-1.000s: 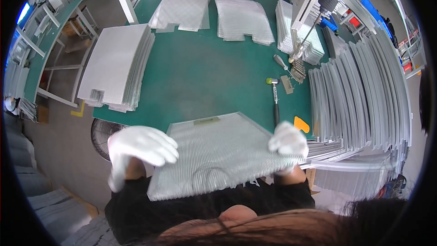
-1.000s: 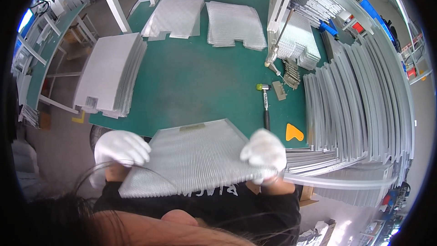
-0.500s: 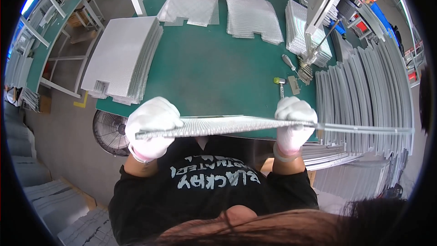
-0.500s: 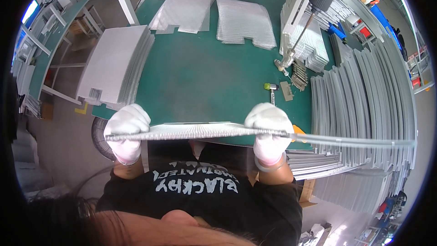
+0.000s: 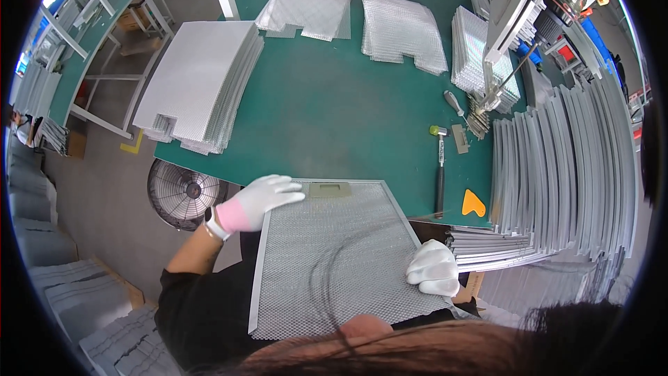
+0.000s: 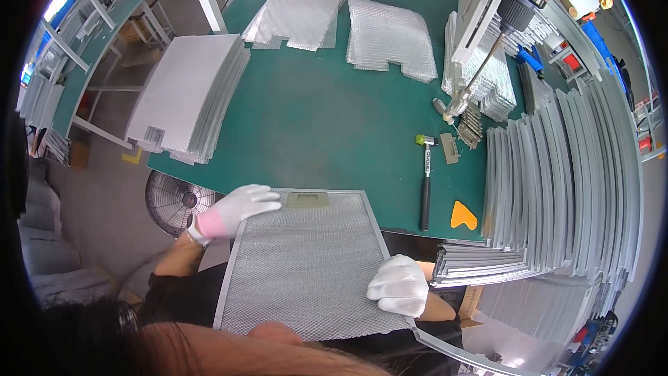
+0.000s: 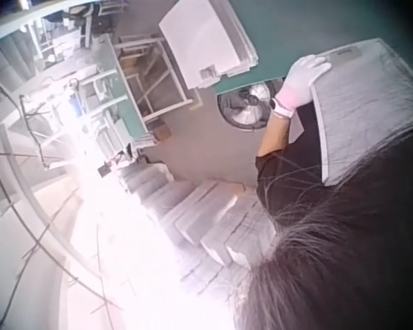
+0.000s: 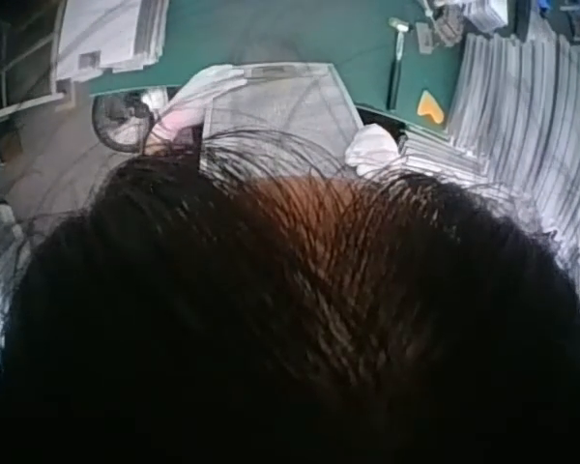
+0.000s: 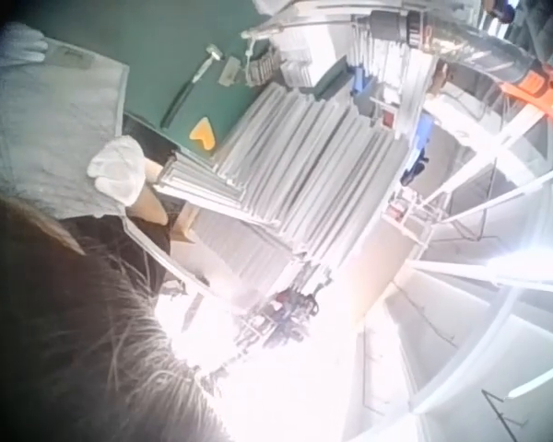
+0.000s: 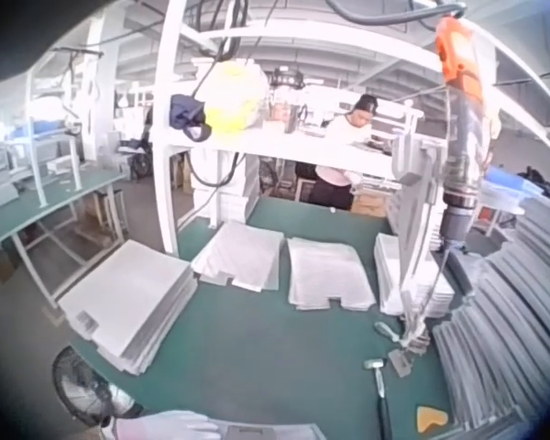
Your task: The recorder is assembling metal mesh filters by fitting metal frames onto the mesh panels and securing them with a hammer and a specialized power tool.
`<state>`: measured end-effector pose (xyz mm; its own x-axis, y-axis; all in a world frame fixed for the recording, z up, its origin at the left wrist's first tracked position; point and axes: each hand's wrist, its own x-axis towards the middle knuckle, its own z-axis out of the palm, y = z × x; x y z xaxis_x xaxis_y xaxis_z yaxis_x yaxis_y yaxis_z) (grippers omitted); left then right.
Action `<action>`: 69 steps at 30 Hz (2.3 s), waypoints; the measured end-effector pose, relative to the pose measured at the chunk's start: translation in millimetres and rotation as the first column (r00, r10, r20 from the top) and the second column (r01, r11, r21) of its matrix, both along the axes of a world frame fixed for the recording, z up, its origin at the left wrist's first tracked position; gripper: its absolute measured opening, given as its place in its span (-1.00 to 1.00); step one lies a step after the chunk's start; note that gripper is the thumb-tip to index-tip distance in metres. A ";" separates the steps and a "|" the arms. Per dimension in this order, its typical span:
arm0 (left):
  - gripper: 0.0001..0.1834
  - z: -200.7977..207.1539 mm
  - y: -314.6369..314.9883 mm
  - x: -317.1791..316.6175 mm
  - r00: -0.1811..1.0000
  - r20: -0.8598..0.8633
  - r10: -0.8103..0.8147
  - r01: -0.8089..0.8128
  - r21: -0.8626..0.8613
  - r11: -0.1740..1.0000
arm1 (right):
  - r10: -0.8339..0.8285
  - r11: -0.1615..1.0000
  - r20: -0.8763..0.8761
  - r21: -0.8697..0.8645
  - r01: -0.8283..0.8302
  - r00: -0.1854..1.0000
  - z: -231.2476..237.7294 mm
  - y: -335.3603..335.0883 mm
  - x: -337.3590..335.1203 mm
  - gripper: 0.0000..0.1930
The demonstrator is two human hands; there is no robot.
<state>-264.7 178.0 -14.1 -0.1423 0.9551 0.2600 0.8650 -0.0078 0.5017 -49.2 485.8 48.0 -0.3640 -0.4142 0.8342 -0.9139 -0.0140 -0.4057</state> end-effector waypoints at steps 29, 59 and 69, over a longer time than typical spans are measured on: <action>-0.85 107.9 51.8 -18.6 0.746 0.641 0.178 -0.642 0.622 0.448 | -0.943 0.189 0.297 0.108 0.976 0.150 -103.0 -42.8 -96.8 0.31; -0.83 90.2 43.5 -15.7 0.770 0.622 0.143 -0.615 0.662 0.429 | -0.673 0.468 0.329 -0.504 0.725 0.663 64.2 -15.4 -127.5 0.14; -0.91 82.0 41.3 -23.7 0.730 0.677 0.097 -0.633 0.615 0.470 | -0.748 0.551 -0.155 0.396 0.735 0.645 141.6 36.4 -103.2 -0.42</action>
<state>-288.4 219.3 67.9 -0.7757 0.2066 0.5963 0.5065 -0.3599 0.7835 -152.4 522.3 189.6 -0.7152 -0.2640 0.6472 -0.5138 0.8263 -0.2308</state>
